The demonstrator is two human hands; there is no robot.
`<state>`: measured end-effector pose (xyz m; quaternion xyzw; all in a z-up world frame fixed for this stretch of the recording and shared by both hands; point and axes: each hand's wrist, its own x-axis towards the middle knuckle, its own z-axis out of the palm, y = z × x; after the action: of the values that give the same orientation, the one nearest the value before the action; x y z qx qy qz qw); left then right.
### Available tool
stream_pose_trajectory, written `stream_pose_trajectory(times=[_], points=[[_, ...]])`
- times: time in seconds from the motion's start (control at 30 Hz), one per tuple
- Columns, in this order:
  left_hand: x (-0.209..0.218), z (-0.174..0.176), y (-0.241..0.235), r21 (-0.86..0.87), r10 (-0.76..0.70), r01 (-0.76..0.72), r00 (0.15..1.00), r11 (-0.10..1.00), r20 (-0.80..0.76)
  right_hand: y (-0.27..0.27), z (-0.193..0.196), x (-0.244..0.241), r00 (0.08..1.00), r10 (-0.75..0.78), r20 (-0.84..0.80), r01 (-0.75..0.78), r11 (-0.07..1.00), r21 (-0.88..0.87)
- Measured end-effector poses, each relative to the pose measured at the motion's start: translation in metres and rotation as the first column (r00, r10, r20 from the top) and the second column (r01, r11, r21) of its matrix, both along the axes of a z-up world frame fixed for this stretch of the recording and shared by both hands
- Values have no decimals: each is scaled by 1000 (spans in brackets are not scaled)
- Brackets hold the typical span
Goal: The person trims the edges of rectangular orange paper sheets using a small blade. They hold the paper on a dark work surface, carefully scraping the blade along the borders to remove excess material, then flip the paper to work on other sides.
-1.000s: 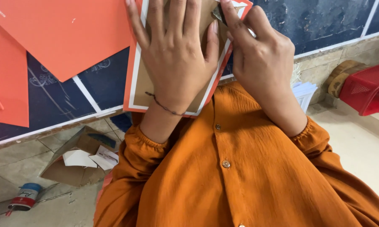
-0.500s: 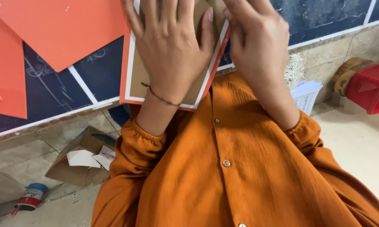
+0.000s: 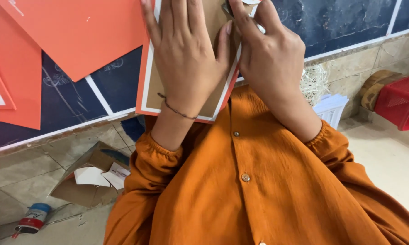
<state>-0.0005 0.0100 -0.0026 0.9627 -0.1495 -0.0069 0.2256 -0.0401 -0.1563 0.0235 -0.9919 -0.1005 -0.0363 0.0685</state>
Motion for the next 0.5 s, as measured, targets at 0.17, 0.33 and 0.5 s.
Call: stream_pose_trajectory(times=[0.17,0.33,0.5], points=[[2,4,1,19,-28,28,1000,999,-7,7,-10,-4,993,-116,10,116,993,0],[8,15,2,5,1,-1,1000,1000,-4,-6,6,14,968,-146,-204,196,947,254],[8,17,22,76,-74,77,997,994,-39,-16,-2,3,980,-17,-201,64,970,233]])
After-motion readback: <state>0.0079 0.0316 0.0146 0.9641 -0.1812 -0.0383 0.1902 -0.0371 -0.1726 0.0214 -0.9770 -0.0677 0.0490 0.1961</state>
